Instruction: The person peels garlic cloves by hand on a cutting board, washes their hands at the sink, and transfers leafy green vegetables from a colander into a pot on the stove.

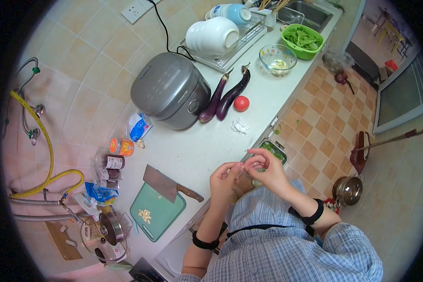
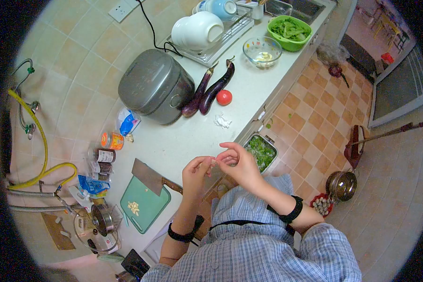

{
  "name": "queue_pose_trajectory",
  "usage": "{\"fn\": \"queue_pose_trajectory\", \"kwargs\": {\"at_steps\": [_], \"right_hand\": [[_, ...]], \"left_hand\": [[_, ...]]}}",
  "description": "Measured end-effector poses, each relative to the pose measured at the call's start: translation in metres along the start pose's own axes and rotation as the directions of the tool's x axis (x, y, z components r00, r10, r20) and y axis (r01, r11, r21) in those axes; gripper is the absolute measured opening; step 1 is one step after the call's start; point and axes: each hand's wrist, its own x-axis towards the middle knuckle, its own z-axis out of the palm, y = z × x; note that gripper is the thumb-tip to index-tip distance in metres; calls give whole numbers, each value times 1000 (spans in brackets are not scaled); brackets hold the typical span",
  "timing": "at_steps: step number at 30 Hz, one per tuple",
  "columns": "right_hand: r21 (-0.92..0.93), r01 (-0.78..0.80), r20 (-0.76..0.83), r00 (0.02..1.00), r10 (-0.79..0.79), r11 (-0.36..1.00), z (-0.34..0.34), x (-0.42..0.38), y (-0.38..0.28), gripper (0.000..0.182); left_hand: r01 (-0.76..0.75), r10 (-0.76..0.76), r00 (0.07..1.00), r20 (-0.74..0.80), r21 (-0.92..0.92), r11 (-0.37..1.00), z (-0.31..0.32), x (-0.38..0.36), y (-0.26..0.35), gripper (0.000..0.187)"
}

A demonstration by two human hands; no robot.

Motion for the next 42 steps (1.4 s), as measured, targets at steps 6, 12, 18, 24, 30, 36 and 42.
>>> {"fn": "queue_pose_trajectory", "kwargs": {"at_steps": [6, 12, 18, 24, 30, 36, 42], "right_hand": [[207, -112, 37, 994, 107, 972, -4, 2, 8, 36], [268, -249, 77, 969, 237, 931, -10, 5, 9, 37], [397, -378, 164, 926, 341, 836, -13, 7, 5, 37], [506, -415, 202, 909, 363, 757, -14, 8, 5, 36], [290, -138, 72, 990, 122, 947, -13, 9, 5, 31], [-68, 115, 8, 993, -115, 991, -3, 7, 1, 30], [140, 43, 20, 999, -47, 989, -4, 11, 3, 31]], "left_hand": [[178, -161, 983, 83, -259, 950, -1, 0, -2, 17], [288, -213, 954, 210, -459, 841, -2, 1, -10, 19], [392, -262, 918, 298, -573, 720, 1, 4, -10, 19], [423, -254, 904, 344, -640, 641, 5, 5, -15, 22], [317, -226, 946, 230, -531, 786, 6, 5, -4, 24], [209, -188, 975, 123, -190, 959, 1, 6, -2, 22], [221, -197, 973, 125, -232, 947, -2, 8, -4, 21]]}}
